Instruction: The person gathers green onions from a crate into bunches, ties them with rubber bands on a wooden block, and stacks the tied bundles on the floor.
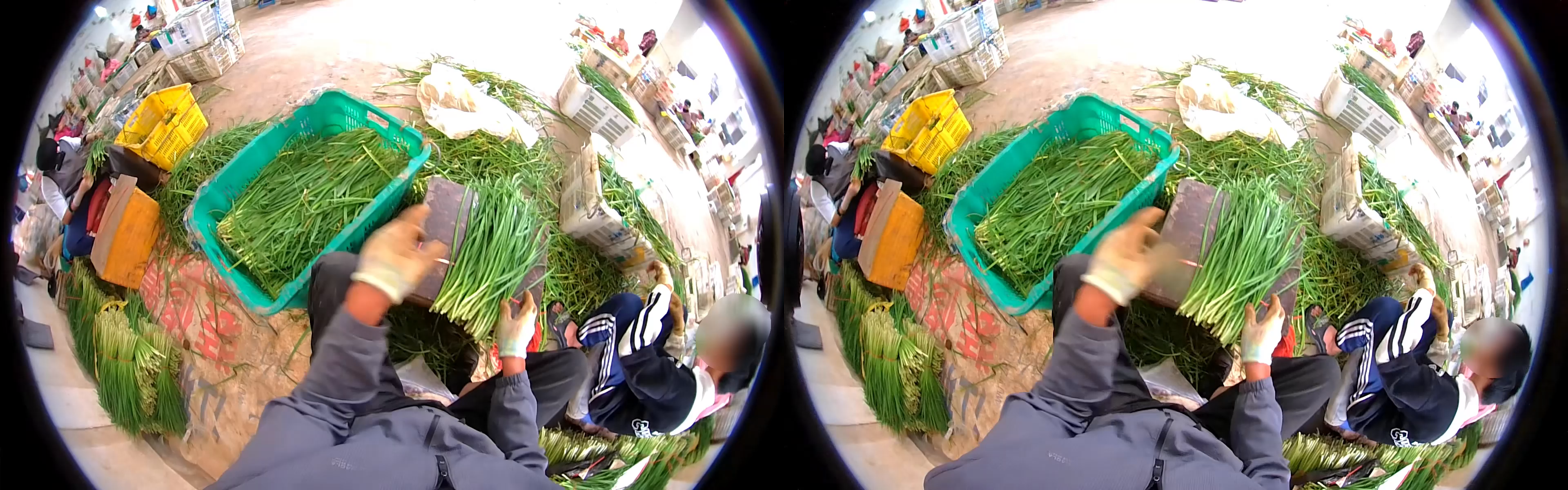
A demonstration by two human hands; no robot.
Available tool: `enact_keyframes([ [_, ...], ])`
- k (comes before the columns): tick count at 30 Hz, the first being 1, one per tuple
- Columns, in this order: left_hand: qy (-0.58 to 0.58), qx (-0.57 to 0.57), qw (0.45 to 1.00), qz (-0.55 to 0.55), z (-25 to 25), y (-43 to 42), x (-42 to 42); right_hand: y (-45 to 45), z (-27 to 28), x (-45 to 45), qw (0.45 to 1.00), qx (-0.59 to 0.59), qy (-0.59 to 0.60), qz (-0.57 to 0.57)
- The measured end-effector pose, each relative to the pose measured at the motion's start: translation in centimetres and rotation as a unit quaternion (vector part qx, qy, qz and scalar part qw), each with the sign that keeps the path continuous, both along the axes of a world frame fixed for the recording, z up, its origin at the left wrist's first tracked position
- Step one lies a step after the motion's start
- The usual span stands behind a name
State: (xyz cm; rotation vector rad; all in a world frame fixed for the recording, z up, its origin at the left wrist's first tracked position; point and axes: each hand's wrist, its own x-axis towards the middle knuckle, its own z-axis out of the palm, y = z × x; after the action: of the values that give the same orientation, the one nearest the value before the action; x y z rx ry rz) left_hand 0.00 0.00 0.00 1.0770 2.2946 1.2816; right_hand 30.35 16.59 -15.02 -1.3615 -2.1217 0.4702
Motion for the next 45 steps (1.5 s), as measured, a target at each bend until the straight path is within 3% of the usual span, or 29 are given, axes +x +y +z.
enact_keyframes([
  [2,0.013,0.022,0.998,0.05,-1.2,0.4,-2.2,-0.8,2.0,1.3,0.999,0.034,0.029,0.029],
  [3,-0.046,0.076,0.994,0.067,-2.2,-1.4,-9.2,-3.9,0.7,-3.4,0.997,-0.012,0.065,0.04],
  [4,0.047,-0.041,0.994,0.094,-4.6,-1.3,-13.1,-4.2,1.2,-2.7,0.997,-0.006,0.058,0.05],
  [7,0.073,-0.134,0.979,0.136,-12.0,1.6,-22.8,-3.8,1.2,-3.0,0.995,-0.004,0.061,0.077],
  [10,0.115,-0.218,0.963,0.112,-15.0,5.8,-29.3,-3.9,1.7,-4.9,0.995,-0.015,0.065,0.071],
  [12,0.205,-0.277,0.937,0.056,-16.9,9.5,-32.8,-3.2,1.9,-6.0,0.996,-0.022,0.066,0.057],
  [15,0.21,-0.362,0.908,0.018,-17.8,14.7,-35.4,-2.6,2.1,-6.8,0.994,-0.022,0.089,0.053],
  [21,0.149,-0.455,0.877,0.044,-21.7,18.6,-36.6,-1.5,1.3,-8.3,0.995,-0.057,0.048,0.072],
  [23,0.13,-0.407,0.903,0.041,-20.9,17.5,-38.1,-1.5,1.2,-8.7,0.991,-0.088,0.045,0.088],
  [25,0.137,-0.401,0.904,0.052,-20.4,16.9,-38.4,-1.3,0.8,-9.6,0.991,-0.077,0.048,0.101],
  [28,0.138,-0.399,0.903,0.076,-18.2,16.6,-36.8,-1.3,0.8,-10.9,0.976,-0.156,0.052,0.141],
  [29,0.134,-0.395,0.906,0.075,-17.0,15.6,-35.6,-1.0,1.6,-11.5,0.972,-0.151,0.047,0.176],
  [31,0.154,-0.259,0.952,0.063,-15.0,12.8,-33.3,-0.5,3.1,-13.6,0.968,-0.123,0.053,0.21],
  [33,0.198,-0.26,0.944,0.035,-13.0,10.0,-29.7,1.0,4.5,-17.1,0.963,-0.093,0.043,0.251],
  [37,0.22,-0.222,0.949,-0.032,-16.5,5.6,-26.6,2.5,9.1,-30.1,0.932,-0.021,-0.018,0.362],
  [39,0.2,-0.254,0.946,-0.029,-17.2,5.3,-25.9,2.6,7.4,-36.1,0.9,0.054,0.001,0.433],
  [41,0.208,-0.225,0.951,-0.033,-18.8,5.9,-27.1,3.2,4.0,-41.7,0.861,0.142,-0.138,0.468],
  [45,0.095,-0.268,0.957,-0.047,-18.2,5.4,-28.8,3.2,-0.4,-47.4,0.809,0.162,-0.317,0.467],
])
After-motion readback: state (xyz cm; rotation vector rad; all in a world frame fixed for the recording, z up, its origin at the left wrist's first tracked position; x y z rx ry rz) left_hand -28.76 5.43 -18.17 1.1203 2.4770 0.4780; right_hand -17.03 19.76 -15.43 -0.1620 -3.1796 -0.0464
